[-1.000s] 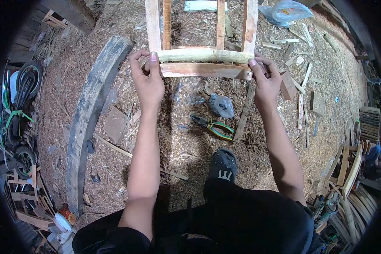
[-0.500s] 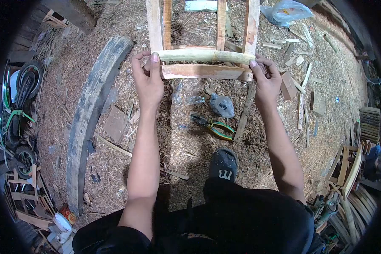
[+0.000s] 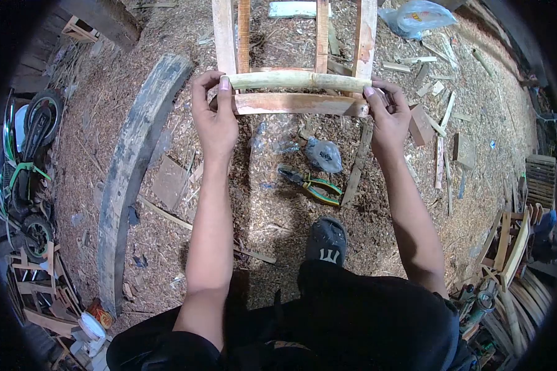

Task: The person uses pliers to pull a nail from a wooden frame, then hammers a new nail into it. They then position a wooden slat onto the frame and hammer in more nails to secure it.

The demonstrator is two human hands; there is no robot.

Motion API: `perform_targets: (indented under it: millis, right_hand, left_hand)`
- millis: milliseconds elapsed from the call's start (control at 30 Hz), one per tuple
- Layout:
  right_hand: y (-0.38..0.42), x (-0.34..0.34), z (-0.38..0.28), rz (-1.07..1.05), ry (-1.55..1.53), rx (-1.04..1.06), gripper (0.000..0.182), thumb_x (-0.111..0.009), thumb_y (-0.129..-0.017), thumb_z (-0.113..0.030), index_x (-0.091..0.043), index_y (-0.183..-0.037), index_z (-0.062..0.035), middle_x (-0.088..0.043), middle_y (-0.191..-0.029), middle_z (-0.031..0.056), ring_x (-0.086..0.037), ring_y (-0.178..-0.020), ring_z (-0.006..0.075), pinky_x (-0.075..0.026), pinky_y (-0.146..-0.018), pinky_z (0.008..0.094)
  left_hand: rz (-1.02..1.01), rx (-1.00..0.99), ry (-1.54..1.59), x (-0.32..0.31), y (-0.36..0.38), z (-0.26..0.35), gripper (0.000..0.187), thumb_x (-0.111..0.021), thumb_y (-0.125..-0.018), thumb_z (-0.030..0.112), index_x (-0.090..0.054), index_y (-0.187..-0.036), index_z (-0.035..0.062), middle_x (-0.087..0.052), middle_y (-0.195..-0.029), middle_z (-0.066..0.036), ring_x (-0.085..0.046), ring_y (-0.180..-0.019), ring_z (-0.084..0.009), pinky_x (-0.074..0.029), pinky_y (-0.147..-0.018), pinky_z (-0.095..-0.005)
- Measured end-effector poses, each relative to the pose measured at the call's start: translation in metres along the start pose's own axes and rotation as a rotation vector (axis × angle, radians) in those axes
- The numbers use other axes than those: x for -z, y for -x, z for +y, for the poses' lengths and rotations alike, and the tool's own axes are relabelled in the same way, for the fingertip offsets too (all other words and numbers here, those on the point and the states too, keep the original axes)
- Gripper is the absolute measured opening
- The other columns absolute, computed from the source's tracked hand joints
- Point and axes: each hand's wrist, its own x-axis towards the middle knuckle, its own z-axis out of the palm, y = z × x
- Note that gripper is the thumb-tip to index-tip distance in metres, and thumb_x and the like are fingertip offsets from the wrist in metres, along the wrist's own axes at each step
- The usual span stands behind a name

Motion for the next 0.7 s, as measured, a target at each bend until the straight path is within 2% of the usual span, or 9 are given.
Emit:
perform_targets:
  millis: [67,167,300,367,467,567,633,700]
  right_hand:
    - [0.0,0.0,0.0,-0.011,0.007,0.01,0.018,-0.069,-0.094,-0.003,-0.062,-0.11,0.0022,-0.066,-0.121,0.0135,-0.064,-0.109,0.016,-0.052,-0.096,0.0299]
    - [0.0,-0.001,-0.001,-0.008,0.055,-0.026,0.018,-0.069,-0.094,-0.004,-0.062,-0.109,0.0022,-0.066,-0.123,0.0148,-0.064,-0.11,0.0169,-0.052,-0.096,0.0302]
    - [-0.001,-0.001,0.002,0.003,0.026,-0.002,0.016,-0.068,-0.095,-0.004,-0.063,-0.109,0.0009,-0.067,-0.121,0.0145,-0.064,-0.11,0.0165,-0.051,-0.095,0.0298]
    - [-0.001,-0.001,0.004,0.007,0.015,0.013,0.016,-0.068,-0.095,-0.004,-0.063,-0.11,0.0004,-0.067,-0.121,0.0144,-0.064,-0.109,0.016,-0.051,-0.095,0.0297]
    - [-0.001,0.001,0.003,0.0,0.038,0.007,0.015,-0.067,-0.095,-0.003,-0.063,-0.109,-0.0003,-0.066,-0.122,0.0152,-0.064,-0.11,0.016,-0.051,-0.095,0.0296]
    - [0.001,-0.003,-0.006,-0.001,0.035,-0.07,0.022,-0.065,-0.096,-0.004,-0.062,-0.118,0.0005,-0.064,-0.125,0.0154,-0.063,-0.112,0.0172,-0.05,-0.097,0.0299]
    - [-0.002,-0.002,-0.004,-0.039,0.093,-0.028,0.031,-0.064,-0.097,-0.006,-0.061,-0.128,0.0007,-0.064,-0.126,0.0126,-0.062,-0.114,0.0179,-0.048,-0.099,0.0311]
    - [-0.009,0.005,0.002,-0.093,0.196,0.019,0.034,-0.063,-0.098,-0.007,-0.06,-0.131,0.0007,-0.064,-0.126,0.0117,-0.061,-0.115,0.0183,-0.048,-0.1,0.032]
  left_hand:
    - [-0.049,0.176,0.063,0.005,0.0,0.0,0.014,-0.056,-0.103,0.012,-0.056,-0.115,0.0043,-0.059,-0.099,-0.003,-0.05,-0.077,-0.0077,-0.043,-0.068,-0.0243]
    - [-0.05,0.121,-0.007,0.006,-0.002,-0.01,0.013,-0.056,-0.102,0.01,-0.055,-0.114,0.0044,-0.059,-0.094,-0.003,-0.05,-0.077,-0.0069,-0.043,-0.068,-0.0249]
    - [-0.022,0.116,0.015,0.003,0.0,0.007,0.015,-0.057,-0.102,0.009,-0.053,-0.116,0.005,-0.058,-0.086,-0.001,-0.051,-0.075,-0.0063,-0.043,-0.065,-0.0242]
    - [-0.005,0.226,0.144,0.002,0.001,0.001,0.017,-0.059,-0.103,0.018,-0.054,-0.118,0.0096,-0.061,-0.088,0.0,-0.053,-0.073,-0.0053,-0.043,-0.06,-0.0225]
    - [-0.001,0.239,0.096,0.003,0.002,0.007,0.023,-0.06,-0.103,0.02,-0.053,-0.12,0.0077,-0.064,-0.09,-0.004,-0.057,-0.076,-0.0064,-0.046,-0.062,-0.0236]
    - [-0.021,0.244,0.11,0.004,0.0,0.002,0.03,-0.062,-0.103,0.022,-0.055,-0.125,0.0042,-0.066,-0.093,-0.006,-0.059,-0.077,-0.0072,-0.049,-0.063,-0.0243]
    - [-0.048,0.243,0.114,0.006,-0.002,-0.002,0.033,-0.062,-0.103,0.024,-0.056,-0.127,0.0024,-0.066,-0.094,-0.006,-0.06,-0.077,-0.0076,-0.05,-0.064,-0.0245]
    - [-0.074,0.241,0.117,0.007,-0.003,0.001,0.036,-0.062,-0.103,0.025,-0.057,-0.13,0.0005,-0.067,-0.095,-0.007,-0.061,-0.078,-0.008,-0.051,-0.065,-0.0247]
